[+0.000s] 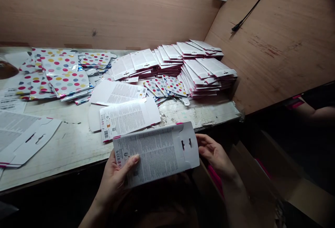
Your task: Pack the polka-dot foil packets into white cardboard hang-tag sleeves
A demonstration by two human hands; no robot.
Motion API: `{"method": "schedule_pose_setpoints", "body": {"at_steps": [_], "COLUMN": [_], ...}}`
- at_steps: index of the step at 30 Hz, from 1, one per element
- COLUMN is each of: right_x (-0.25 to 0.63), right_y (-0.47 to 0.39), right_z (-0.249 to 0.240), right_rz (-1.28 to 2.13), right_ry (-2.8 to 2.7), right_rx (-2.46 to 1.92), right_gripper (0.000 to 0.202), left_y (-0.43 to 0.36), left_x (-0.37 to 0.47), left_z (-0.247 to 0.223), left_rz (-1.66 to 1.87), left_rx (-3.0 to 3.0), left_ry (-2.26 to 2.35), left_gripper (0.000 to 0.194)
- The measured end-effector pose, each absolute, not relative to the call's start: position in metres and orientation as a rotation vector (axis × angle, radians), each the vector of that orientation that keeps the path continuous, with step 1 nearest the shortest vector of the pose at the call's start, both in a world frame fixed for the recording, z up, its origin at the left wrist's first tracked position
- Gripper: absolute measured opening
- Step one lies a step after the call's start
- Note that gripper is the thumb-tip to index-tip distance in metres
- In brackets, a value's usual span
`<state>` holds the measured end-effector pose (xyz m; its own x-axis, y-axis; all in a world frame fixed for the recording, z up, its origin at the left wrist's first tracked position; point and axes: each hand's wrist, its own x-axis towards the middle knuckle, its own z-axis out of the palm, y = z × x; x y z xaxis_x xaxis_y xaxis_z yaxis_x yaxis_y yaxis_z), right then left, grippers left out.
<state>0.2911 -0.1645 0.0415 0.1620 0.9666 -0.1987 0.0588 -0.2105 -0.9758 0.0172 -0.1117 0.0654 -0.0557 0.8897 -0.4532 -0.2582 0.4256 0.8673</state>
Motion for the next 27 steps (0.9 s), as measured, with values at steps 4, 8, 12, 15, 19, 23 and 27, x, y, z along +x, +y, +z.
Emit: {"method": "schedule_pose_setpoints", "body": {"at_steps": [4, 8, 12, 15, 19, 23, 27], "right_x": [0.277, 0.275, 0.278, 0.285, 0.297, 0.319, 0.331], "right_y": [-0.153, -0.143, -0.143, -0.15, -0.158, -0.161, -0.161], "right_z": [0.049, 0.037, 0.022, 0.02, 0.026, 0.016, -0.007], "right_rz": [1.318, 1.385, 1.453, 1.574, 1.506, 0.995, 0.55], "right_ry": [-1.042, -1.015, -0.992, -0.883, -0.843, -1.109, -1.169], "right_rx": [-1.419, -1.446, -1.444, -1.271, -1.202, -1.703, -1.89], "right_gripper": [0.025, 0.025, 0.026, 0.031, 0.036, 0.034, 0.037], "left_y": [-0.117, -0.123, -0.124, -0.119, -0.109, -0.107, -0.115], "left_x": [0.013, 0.005, 0.001, -0.002, -0.006, -0.005, 0.003], "left_z": [0.063, 0.055, 0.051, 0.054, 0.061, 0.059, 0.045], "left_rz": [1.062, 1.081, 1.061, 1.031, 1.003, 1.069, 1.075], "left_rx": [0.68, 0.768, 0.856, 0.768, 0.674, 0.584, 0.491], "left_ry": [1.28, 1.234, 1.154, 1.195, 1.208, 1.201, 1.078], "left_gripper": [0.051, 0.046, 0.046, 0.049, 0.052, 0.052, 0.05]}}
